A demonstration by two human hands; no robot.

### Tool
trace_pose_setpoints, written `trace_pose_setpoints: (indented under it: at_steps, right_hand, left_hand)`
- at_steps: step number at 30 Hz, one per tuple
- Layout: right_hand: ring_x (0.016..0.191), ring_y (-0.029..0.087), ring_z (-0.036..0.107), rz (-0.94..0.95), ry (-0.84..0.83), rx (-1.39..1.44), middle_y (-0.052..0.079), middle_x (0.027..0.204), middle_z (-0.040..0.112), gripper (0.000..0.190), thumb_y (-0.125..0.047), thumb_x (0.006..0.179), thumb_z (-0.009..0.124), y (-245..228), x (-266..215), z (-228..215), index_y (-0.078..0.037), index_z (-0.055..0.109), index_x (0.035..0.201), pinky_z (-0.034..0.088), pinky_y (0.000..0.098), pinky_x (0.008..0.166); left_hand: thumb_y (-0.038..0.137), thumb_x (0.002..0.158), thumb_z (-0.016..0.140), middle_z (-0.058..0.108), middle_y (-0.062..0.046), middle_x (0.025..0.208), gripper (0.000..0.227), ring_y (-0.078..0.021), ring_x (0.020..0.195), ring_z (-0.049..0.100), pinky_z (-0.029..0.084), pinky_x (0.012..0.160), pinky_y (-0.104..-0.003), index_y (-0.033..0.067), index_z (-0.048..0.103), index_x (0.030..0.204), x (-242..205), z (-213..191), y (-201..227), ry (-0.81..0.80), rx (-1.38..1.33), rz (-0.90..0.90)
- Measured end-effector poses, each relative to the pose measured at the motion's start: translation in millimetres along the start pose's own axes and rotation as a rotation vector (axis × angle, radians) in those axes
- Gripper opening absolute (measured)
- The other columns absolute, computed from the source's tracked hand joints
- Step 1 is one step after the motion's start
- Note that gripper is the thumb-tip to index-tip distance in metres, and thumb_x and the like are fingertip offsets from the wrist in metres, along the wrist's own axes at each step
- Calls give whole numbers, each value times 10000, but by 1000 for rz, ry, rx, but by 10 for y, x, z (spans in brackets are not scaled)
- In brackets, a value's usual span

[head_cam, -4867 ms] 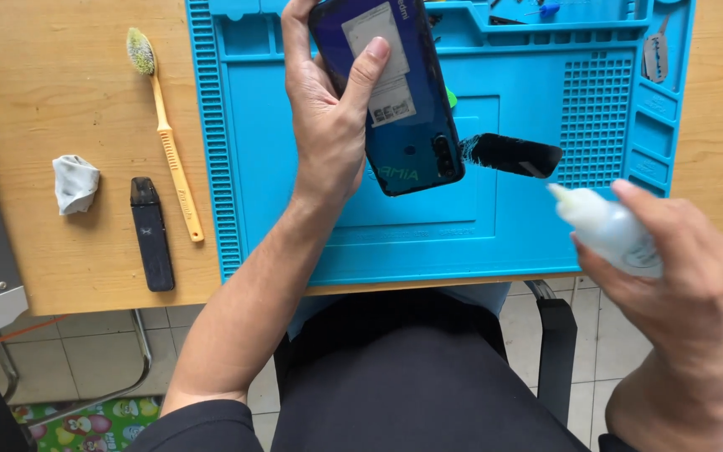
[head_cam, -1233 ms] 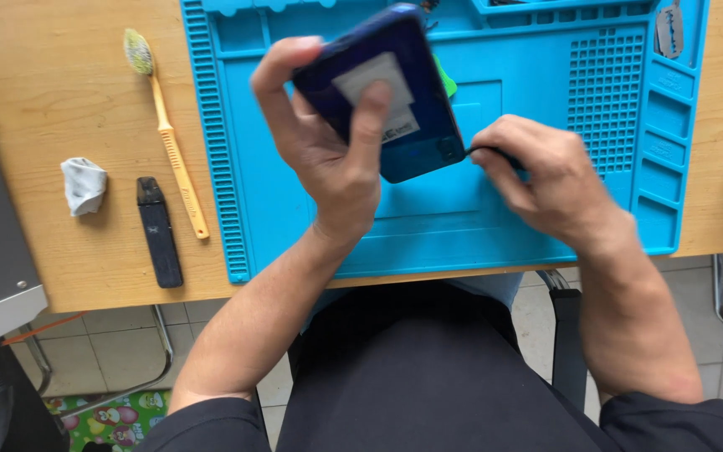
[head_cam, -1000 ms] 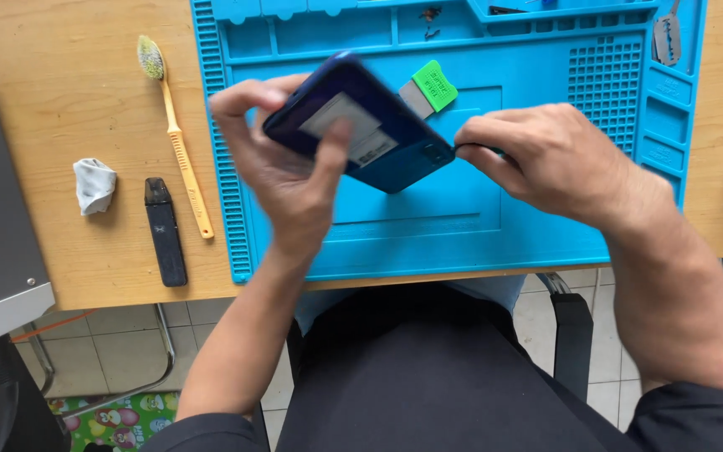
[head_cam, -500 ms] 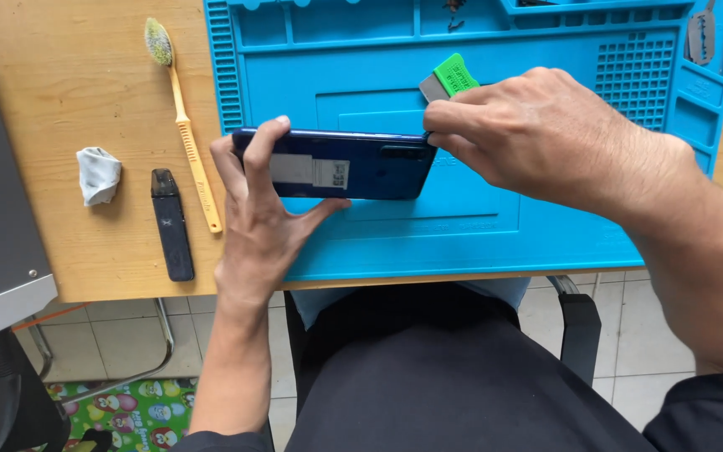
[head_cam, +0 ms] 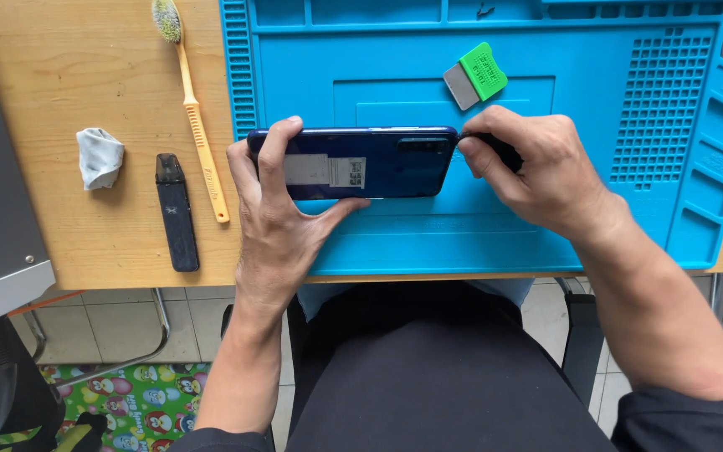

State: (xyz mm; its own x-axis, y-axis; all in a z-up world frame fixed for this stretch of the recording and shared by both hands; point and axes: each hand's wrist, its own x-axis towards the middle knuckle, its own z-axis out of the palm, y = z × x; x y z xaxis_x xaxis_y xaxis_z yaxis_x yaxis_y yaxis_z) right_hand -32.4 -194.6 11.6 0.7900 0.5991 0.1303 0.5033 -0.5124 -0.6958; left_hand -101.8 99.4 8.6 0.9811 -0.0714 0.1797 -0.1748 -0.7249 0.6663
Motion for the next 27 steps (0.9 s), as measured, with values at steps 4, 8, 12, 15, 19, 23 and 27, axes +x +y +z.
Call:
trace_pose_setpoints:
  at_steps: [4, 8, 12, 15, 19, 23, 27]
  right_hand:
    - [664, 210, 621, 21, 16, 41, 76, 841, 667, 83, -83, 1105, 623, 13, -17, 32, -6, 637, 1079, 470, 341, 606]
    - [656, 211, 600, 31, -7, 42, 67, 836, 659, 73, -87, 1099, 629, 19, -19, 17, -20, 645, 1072, 457, 339, 609]
    - [654, 219, 582, 17, -5, 46, 75, 838, 648, 92, -97, 1101, 614, 29, -37, 52, -15, 638, 1069, 443, 345, 602]
    - [657, 216, 589, 18, -1, 47, 79, 845, 652, 103, -103, 1106, 604, 40, -58, 84, -11, 639, 1077, 453, 340, 601]
    - [649, 229, 556, 16, -6, 44, 87, 864, 644, 94, -96, 1094, 621, 63, -64, 99, -5, 643, 1090, 435, 346, 597]
    - [639, 218, 562, 24, -15, 47, 81, 861, 648, 113, -115, 1100, 612, 64, -80, 112, -8, 642, 1088, 435, 341, 582]
    - [652, 237, 563, 15, -13, 27, 87, 860, 650, 104, -112, 1091, 625, 72, -95, 122, -13, 655, 1088, 440, 351, 597]
  left_hand:
    - [371, 840, 993, 381, -149, 1466, 1028, -321, 1274, 450, 598, 1109, -472, 183, 262, 1538, -12, 15, -16, 8, 15, 23]
    - [380, 845, 982, 365, -169, 1433, 1016, -327, 1263, 448, 600, 1094, -477, 204, 258, 1535, -20, 29, -31, 5, -1, 9]
    - [371, 840, 994, 382, -151, 1435, 1024, -319, 1265, 449, 587, 1105, -460, 174, 268, 1534, -10, 23, -30, 8, 12, 18]
    - [371, 839, 998, 382, -140, 1459, 1032, -317, 1270, 441, 576, 1119, -465, 170, 266, 1539, -16, 20, -40, -3, 8, 13]
    - [334, 827, 1014, 377, -157, 1448, 1058, -318, 1298, 449, 601, 1120, -458, 181, 254, 1547, -4, 24, -44, -9, -4, 15]
    - [338, 828, 1017, 380, -157, 1432, 1057, -313, 1279, 454, 584, 1124, -450, 182, 258, 1548, -6, 18, -40, -12, 7, 4]
    - [383, 851, 983, 378, -160, 1434, 1019, -313, 1271, 455, 611, 1097, -459, 182, 262, 1542, 9, 3, -13, -8, -6, 2]
